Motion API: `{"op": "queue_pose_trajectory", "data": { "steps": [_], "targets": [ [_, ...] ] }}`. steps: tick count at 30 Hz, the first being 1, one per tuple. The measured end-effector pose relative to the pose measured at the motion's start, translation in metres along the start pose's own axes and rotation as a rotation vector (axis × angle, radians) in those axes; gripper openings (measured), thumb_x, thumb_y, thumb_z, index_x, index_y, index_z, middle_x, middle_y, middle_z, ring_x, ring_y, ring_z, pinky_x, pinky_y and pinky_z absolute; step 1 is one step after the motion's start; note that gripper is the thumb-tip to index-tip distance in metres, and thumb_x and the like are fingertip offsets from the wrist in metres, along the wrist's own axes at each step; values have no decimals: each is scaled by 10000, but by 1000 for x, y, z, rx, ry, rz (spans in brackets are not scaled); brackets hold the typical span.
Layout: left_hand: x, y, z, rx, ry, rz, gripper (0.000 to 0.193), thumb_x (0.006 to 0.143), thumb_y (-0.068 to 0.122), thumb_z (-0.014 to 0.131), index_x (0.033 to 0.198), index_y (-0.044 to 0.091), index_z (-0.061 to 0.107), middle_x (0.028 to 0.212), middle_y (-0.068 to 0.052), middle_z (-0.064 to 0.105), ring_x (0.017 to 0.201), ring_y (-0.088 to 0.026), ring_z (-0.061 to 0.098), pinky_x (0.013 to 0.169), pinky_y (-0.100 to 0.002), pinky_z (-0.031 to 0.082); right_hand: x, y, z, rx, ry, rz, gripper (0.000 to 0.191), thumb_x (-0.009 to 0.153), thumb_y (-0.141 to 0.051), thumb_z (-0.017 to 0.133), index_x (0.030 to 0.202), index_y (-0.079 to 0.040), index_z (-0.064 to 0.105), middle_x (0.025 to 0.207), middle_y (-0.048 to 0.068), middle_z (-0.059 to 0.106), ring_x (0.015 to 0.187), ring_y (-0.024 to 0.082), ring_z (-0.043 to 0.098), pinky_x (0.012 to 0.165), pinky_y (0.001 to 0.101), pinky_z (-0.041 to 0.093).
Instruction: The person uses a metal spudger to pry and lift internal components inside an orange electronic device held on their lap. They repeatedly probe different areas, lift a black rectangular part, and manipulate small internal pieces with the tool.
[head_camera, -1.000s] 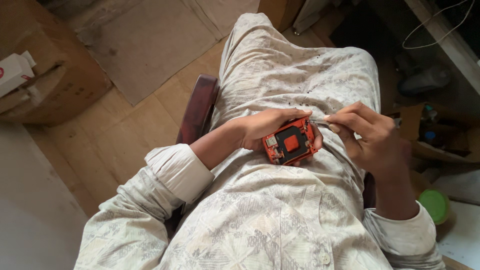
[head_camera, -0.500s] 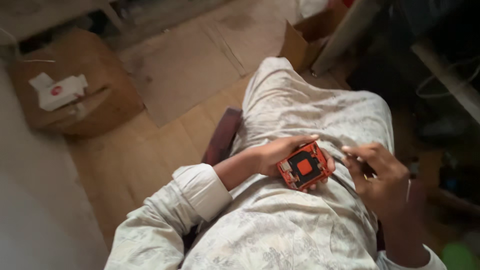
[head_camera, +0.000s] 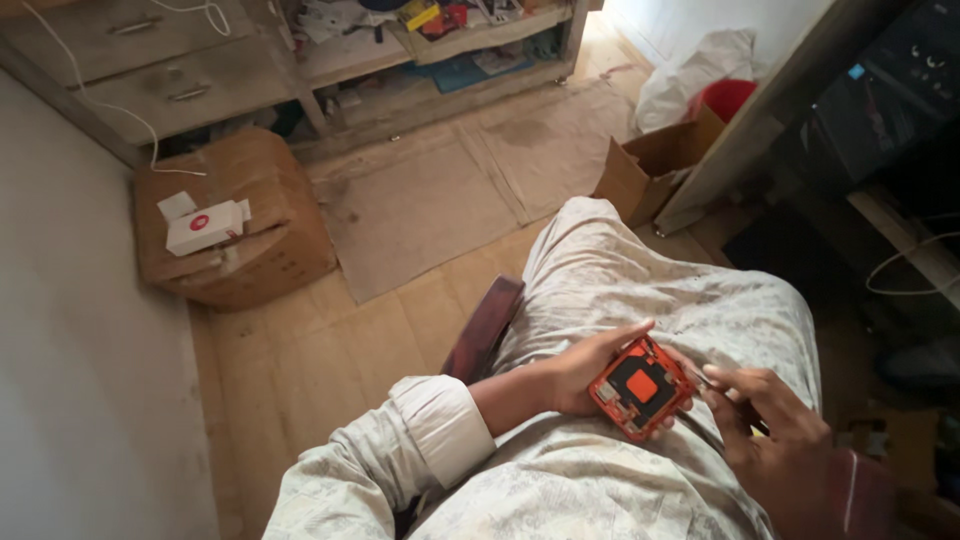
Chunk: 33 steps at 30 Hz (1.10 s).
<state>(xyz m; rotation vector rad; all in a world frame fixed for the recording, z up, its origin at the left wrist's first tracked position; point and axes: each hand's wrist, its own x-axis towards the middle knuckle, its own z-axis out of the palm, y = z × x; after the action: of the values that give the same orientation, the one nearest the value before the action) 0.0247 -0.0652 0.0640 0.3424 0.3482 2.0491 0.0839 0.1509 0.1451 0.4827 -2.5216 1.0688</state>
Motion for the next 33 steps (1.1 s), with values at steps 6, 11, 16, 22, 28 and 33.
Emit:
{"op": "queue_pose_trajectory", "data": {
  "steps": [6, 11, 16, 22, 28, 33],
  "targets": [
    [-2, -6, 5, -13, 42, 105, 685, 1230, 594, 329, 1397, -37, 540, 1278, -226, 647, 1067, -353, 686, 941, -541, 582, -5, 0, 7, -20, 28, -27, 204, 881, -111, 755, 1084, -115, 737, 932, 27, 733, 743, 102, 718, 666, 261, 577],
    [-3, -13, 5, 20, 100, 208, 658, 1196, 569, 365, 1479, -10, 499, 1261, -212, 649, 1079, -346, 691, 968, -542, 559, -11, 0, 11, 59, -2, 110, 250, 884, -106, 745, 1134, -124, 746, 860, 25, 744, 739, 114, 739, 674, 266, 609],
    [0, -16, 2, -28, 32, 299, 642, 1212, 543, 364, 1502, -21, 467, 1236, -196, 656, 1089, -333, 681, 962, -518, 570, -9, 3, 14, 7, -14, 26, 254, 872, -127, 746, 1125, -138, 738, 843, 37, 764, 764, 122, 768, 669, 272, 620],
    [-2, -19, 1, 80, 81, 359, 651, 1210, 543, 349, 1452, -50, 470, 1213, -182, 635, 1128, -280, 652, 969, -492, 572, -15, 10, 20, -111, -104, 138, 326, 842, -146, 757, 1166, -153, 728, 873, 56, 787, 783, 161, 789, 687, 312, 620],
    [-3, -19, 4, 66, 110, 390, 663, 1179, 540, 351, 1473, -35, 503, 1236, -157, 641, 1087, -269, 665, 940, -471, 574, -15, 17, 23, -55, -124, 130, 341, 830, -144, 760, 1169, -152, 722, 842, 53, 778, 751, 145, 787, 676, 309, 609],
    [-1, -21, 4, 25, 106, 394, 653, 1180, 555, 377, 1437, -35, 492, 1250, -176, 636, 1101, -273, 673, 948, -456, 573, -22, 5, 26, 69, -49, 175, 338, 817, -99, 773, 1151, -142, 754, 808, 61, 776, 730, 142, 772, 655, 300, 633]
  ]
}}
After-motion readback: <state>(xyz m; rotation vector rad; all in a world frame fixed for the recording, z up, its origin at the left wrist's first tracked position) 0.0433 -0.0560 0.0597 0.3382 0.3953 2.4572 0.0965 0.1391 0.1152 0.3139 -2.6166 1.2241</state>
